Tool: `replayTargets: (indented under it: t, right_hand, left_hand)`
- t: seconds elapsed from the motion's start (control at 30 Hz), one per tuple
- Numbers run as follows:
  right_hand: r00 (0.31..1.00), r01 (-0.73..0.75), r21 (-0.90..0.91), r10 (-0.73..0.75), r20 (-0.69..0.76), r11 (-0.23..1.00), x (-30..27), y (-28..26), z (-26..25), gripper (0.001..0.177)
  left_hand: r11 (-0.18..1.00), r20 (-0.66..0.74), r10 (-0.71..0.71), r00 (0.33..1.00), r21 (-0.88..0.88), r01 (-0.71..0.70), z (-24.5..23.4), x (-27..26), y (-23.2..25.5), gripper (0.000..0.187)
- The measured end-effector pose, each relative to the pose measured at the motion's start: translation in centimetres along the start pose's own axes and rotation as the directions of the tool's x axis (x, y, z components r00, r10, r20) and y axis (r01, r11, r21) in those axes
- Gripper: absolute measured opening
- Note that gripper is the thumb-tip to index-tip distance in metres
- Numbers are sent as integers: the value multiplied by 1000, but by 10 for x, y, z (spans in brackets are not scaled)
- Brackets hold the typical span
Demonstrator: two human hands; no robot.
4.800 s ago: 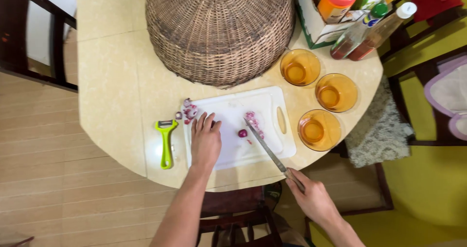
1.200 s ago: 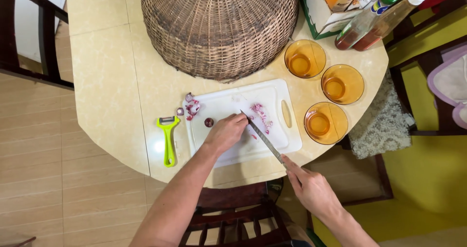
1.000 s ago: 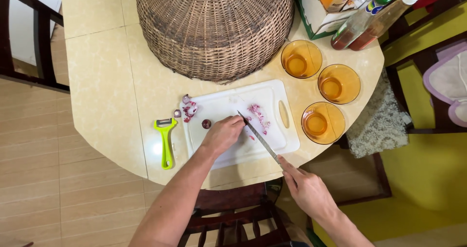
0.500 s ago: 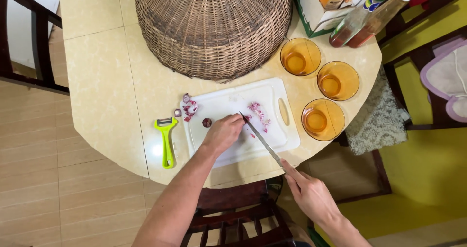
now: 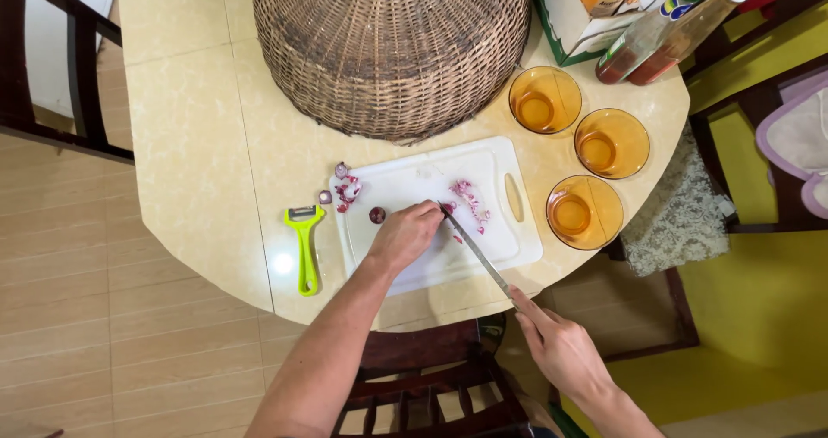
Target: The person is peeling and then finely chopping several small red onions (shallots) on a white cutting board at a dining table.
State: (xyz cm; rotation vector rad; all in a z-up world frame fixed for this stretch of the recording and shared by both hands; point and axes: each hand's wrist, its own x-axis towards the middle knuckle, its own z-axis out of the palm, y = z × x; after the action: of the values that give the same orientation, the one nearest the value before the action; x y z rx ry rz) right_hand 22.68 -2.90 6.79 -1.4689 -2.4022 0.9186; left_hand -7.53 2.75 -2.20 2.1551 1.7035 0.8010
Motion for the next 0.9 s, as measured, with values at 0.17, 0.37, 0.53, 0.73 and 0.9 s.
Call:
replayTargets:
  t: [0.17,0.37,0.53,0.73,0.9]
  right_hand:
    - [1000,13,1,-13,0,1000,8,-4,-2,50]
    - [1000,13,-38,-13,16,999,18,-10,5,49]
    - [999,-31,-30,32,36,999,5,-4,8,50]
    - [1000,-11,18,11,-20,1000,5,-6,5,51]
    - [996,-74,-12,74,56,997,23,-17,4,50]
  left_hand:
    - [1000,-26,0,1000,-15,0,11,-5,-3,6]
    - [1000,-32,0,999,20,1,8,-4,-5,7]
    - [1000,-34,-17,999,5,18,6,-4,-4,11]
    - [999,1,20,1000,41,-20,18,-7,-13,9]
    - [999,-59,23,998,30,-21,9,-6,-10,8]
